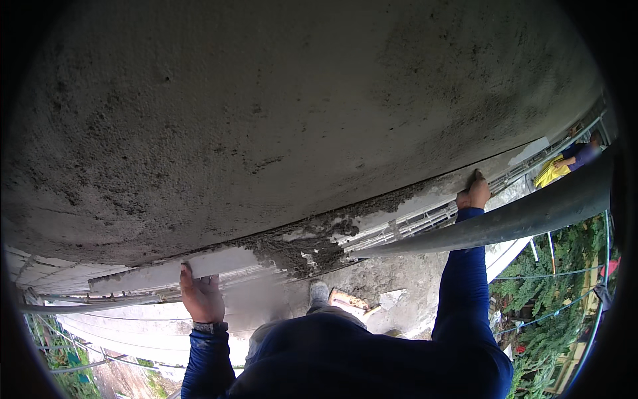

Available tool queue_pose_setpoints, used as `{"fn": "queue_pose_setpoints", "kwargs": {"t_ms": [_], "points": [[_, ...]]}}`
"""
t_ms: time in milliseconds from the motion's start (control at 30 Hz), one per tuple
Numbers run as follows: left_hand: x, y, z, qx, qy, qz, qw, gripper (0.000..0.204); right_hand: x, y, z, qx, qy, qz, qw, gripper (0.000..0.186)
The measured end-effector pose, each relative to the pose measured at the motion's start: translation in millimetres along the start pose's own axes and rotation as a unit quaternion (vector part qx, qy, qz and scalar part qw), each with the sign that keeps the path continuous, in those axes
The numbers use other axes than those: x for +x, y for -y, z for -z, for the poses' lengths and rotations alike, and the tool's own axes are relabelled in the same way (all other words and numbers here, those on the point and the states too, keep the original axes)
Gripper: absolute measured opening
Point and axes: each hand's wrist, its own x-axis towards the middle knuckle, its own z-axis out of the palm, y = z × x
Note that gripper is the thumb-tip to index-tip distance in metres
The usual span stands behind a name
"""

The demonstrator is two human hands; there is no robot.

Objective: The person uses a long straight edge to smooth and level wet cement on a curved wall surface. They repeatedly drag the tool across the plaster to remove excess material and create a uniform finish, working along the curve of the wall.

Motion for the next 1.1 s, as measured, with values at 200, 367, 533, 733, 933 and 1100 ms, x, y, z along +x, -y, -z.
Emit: {"fn": "queue_pose_setpoints", "kwargs": {"t_ms": [200,367,533,733,933,1100], "points": [[25.6,87.9,72.8,0.099,-0.002,0.194,0.976,0.073,110.4,-195.5,93.9,-0.137,-0.015,-0.045,0.989,0.044],[64.5,158.5,100.4,0.008,0.042,0.182,0.982,0.045,137.7,-274.5,104.5,-0.171,0.035,0.028,0.984,0.036],[45.8,145.8,107.6,0.083,0.081,0.142,0.983,0.038,135.6,-255.6,92.4,-0.485,0.072,0.170,0.855,0.034],[60.4,106.1,101.2,0.145,0.104,0.058,0.982,0.035,87.1,-162.0,47.8,-0.742,0.095,0.241,0.619,0.058],[25.5,17.0,21.1,-0.048,0.027,0.094,0.994,0.035,85.3,-74.3,34.7,-0.511,0.028,0.281,0.812,0.031],[10.6,-43.1,-5.6,-0.067,0.053,-0.012,0.996,0.043,86.3,10.1,8.4,0.037,0.056,0.130,0.989,0.031]]}}
